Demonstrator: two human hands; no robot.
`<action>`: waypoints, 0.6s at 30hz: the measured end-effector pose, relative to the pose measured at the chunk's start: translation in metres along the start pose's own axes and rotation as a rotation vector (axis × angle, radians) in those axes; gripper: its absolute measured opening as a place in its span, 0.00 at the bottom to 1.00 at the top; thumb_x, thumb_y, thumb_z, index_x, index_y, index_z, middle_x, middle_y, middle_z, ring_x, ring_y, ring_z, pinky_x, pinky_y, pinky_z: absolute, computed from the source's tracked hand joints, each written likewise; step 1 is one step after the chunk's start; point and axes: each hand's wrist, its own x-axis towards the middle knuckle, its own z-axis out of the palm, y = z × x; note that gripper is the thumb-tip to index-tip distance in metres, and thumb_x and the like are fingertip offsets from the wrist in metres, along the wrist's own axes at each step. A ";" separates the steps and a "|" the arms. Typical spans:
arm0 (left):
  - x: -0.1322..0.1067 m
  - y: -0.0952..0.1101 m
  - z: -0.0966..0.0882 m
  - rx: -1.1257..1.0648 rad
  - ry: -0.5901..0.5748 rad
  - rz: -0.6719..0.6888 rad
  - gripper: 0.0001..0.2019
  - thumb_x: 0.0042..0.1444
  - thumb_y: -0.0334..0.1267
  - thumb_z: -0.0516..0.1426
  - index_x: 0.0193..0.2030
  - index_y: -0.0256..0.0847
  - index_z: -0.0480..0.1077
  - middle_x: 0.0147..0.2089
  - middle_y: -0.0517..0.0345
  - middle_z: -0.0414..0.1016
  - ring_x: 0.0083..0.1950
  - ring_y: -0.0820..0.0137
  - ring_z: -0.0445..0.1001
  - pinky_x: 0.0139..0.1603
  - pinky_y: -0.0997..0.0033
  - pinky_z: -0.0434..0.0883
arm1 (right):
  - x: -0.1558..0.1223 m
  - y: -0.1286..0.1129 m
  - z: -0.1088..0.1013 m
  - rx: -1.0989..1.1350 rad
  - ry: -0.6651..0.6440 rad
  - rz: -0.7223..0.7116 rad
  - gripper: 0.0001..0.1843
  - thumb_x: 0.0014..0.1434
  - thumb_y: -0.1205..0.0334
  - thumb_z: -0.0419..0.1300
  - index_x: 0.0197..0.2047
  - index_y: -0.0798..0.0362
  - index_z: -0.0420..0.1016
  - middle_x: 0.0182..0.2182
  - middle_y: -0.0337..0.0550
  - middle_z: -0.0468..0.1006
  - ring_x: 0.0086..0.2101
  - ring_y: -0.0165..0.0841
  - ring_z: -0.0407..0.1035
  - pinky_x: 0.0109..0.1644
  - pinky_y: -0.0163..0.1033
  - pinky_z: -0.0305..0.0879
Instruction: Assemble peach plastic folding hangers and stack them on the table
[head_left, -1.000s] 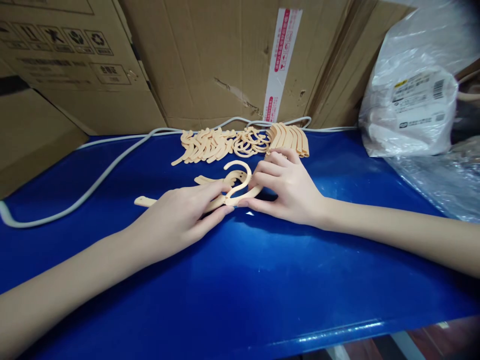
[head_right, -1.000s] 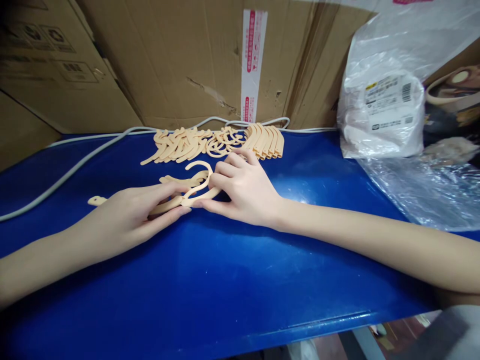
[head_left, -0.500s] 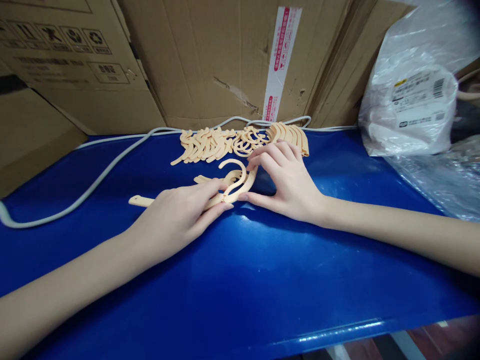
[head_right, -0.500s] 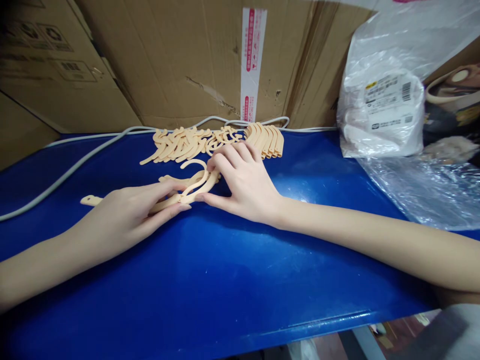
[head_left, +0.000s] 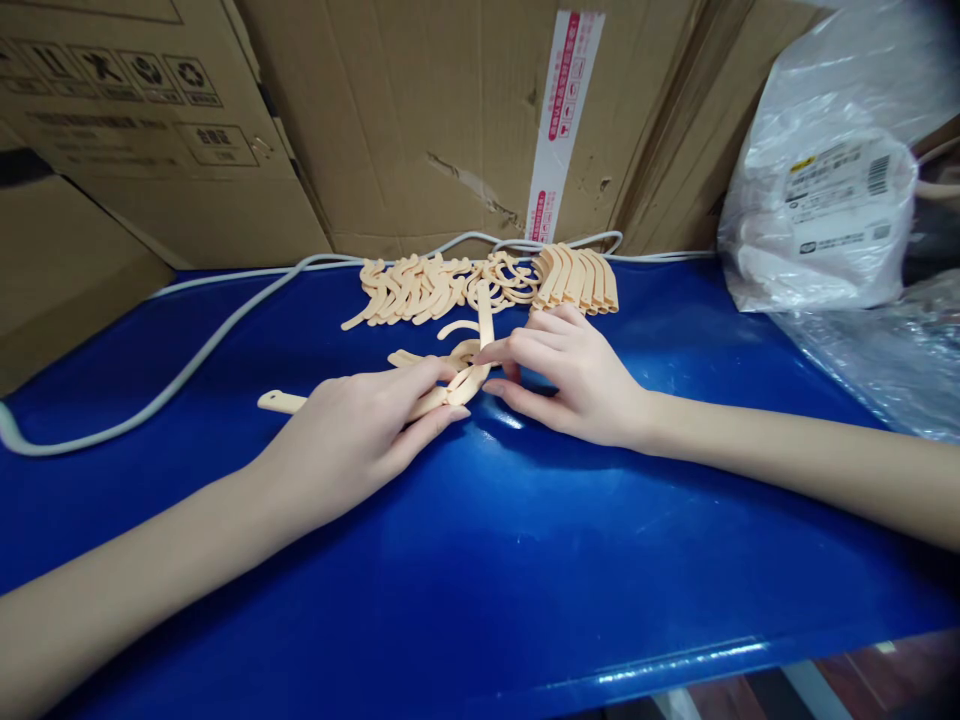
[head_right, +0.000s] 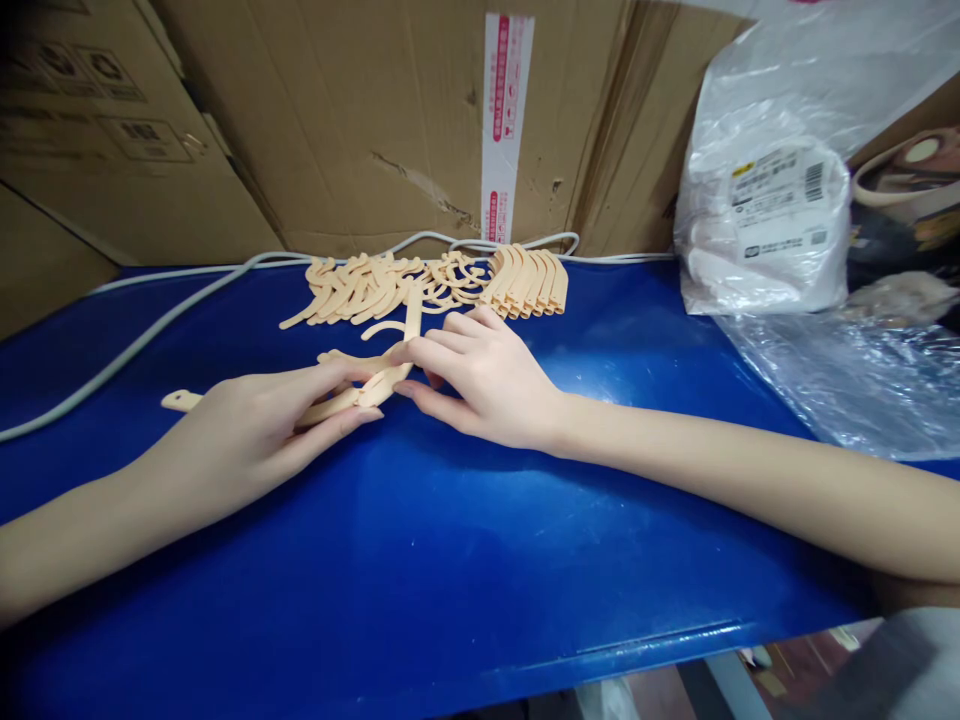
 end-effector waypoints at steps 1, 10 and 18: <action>0.000 0.000 0.000 0.010 0.012 0.021 0.18 0.68 0.51 0.47 0.46 0.42 0.72 0.35 0.57 0.79 0.30 0.65 0.76 0.29 0.69 0.63 | 0.000 0.000 0.000 -0.001 -0.008 0.000 0.14 0.71 0.55 0.53 0.47 0.54 0.76 0.29 0.40 0.77 0.33 0.34 0.64 0.42 0.42 0.55; -0.007 -0.001 0.004 0.210 0.155 0.281 0.14 0.69 0.47 0.50 0.46 0.43 0.73 0.40 0.56 0.84 0.33 0.63 0.81 0.28 0.68 0.66 | 0.001 -0.003 -0.003 0.026 -0.043 0.124 0.14 0.72 0.58 0.50 0.43 0.51 0.75 0.34 0.41 0.78 0.39 0.36 0.65 0.51 0.45 0.52; -0.007 0.001 0.007 0.263 0.193 0.428 0.12 0.70 0.38 0.51 0.54 0.41 0.73 0.44 0.58 0.83 0.38 0.67 0.82 0.32 0.71 0.70 | 0.003 0.005 -0.002 0.221 0.073 0.388 0.02 0.59 0.66 0.53 0.35 0.51 0.66 0.34 0.41 0.75 0.40 0.38 0.65 0.48 0.46 0.57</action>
